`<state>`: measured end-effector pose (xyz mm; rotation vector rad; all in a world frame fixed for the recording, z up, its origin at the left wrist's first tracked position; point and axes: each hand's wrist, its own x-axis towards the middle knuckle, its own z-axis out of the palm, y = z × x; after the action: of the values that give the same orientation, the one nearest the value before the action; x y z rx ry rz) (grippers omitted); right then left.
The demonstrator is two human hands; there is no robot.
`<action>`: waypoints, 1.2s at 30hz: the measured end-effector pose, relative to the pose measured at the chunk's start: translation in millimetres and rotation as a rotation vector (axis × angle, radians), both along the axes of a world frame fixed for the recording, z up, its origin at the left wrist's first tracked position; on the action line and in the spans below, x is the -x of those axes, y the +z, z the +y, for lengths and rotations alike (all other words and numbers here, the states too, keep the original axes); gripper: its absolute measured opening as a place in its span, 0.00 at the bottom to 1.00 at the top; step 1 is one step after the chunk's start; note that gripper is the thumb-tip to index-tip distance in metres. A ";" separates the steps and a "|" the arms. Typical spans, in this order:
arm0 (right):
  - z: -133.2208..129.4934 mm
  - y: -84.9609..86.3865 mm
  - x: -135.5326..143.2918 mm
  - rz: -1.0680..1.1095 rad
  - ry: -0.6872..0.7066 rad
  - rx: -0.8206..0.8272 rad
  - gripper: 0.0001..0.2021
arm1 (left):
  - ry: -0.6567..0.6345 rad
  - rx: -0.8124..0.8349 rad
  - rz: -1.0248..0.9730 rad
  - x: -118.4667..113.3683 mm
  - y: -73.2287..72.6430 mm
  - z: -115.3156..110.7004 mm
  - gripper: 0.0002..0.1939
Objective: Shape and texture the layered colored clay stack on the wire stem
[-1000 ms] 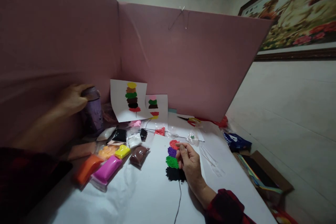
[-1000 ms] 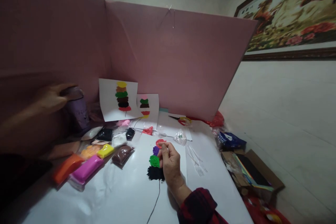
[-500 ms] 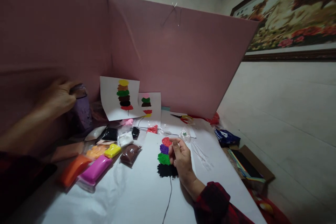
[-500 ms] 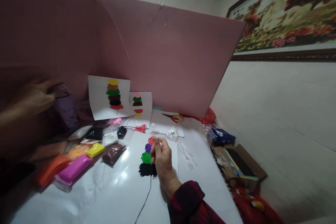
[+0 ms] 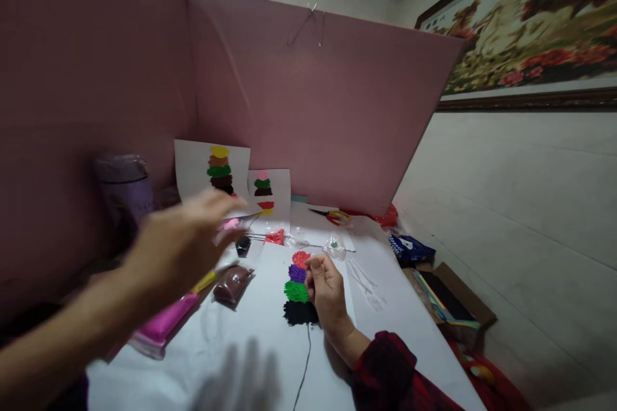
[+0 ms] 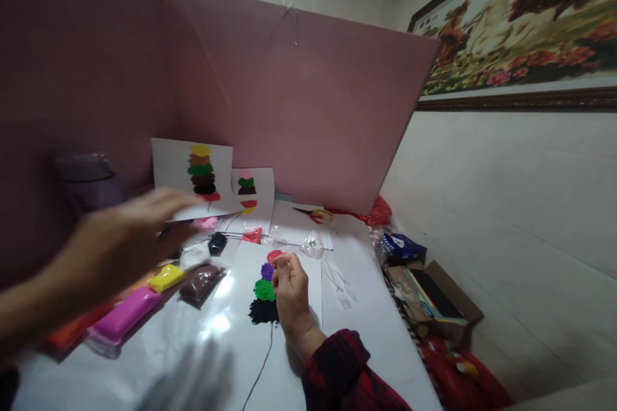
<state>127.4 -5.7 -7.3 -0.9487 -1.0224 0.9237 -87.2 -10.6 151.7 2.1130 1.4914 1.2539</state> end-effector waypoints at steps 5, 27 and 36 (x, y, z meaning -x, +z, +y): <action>-4.0 7.3 -2.8 0.017 0.002 0.016 0.25 | -0.672 0.185 0.110 -66.9 -67.2 -58.3 0.13; -18.6 6.3 -7.3 -0.618 0.033 -0.367 0.06 | -0.442 0.739 -0.632 -81.1 -141.2 -3.1 0.22; -22.2 5.2 -7.8 -0.678 0.044 -0.450 0.21 | -0.484 0.632 -0.531 -74.7 -138.0 1.9 0.23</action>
<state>135.2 -27.8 -2.1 -0.8646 -1.7428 0.3612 -12.5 -8.7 13.7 1.4434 0.9016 0.8976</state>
